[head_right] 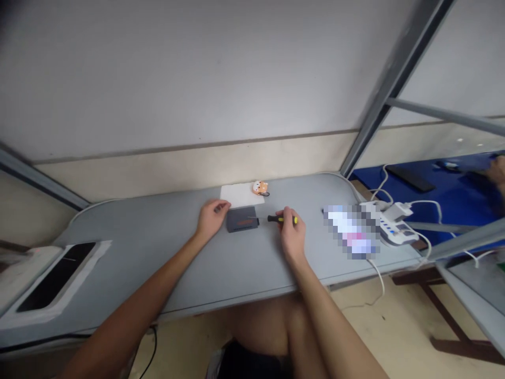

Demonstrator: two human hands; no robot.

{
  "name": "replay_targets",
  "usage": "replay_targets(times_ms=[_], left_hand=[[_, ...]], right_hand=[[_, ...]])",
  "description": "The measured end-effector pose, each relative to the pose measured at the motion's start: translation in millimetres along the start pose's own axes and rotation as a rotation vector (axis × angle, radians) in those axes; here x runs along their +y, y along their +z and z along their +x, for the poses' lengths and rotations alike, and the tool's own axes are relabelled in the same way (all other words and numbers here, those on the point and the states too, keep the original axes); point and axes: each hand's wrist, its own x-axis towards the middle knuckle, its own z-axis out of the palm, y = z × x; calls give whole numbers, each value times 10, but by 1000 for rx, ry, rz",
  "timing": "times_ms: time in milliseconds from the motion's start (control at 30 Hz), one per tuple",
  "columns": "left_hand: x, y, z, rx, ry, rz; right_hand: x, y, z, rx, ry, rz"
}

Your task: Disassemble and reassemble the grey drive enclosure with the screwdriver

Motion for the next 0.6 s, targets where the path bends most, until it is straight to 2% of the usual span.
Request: replay_targets(times_ms=[33, 100, 267, 367, 533, 600], left_hand=[[-57, 3, 45, -5, -83, 41], [-150, 12, 148, -59, -159, 85], [-222, 85, 378, -110, -169, 124], [-205, 113, 421, -129, -163, 132], [-22, 48, 219, -90, -170, 130], [146, 36, 46, -56, -289, 47]], right_hand=[[6, -3, 11, 0, -3, -8], [16, -18, 30, 3, -3, -22], [3, -103, 30, -21, -74, -91], [-28, -157, 19, -47, -109, -136], [-34, -214, 45, -40, -107, -118], [-21, -229, 66, -34, -100, -112]])
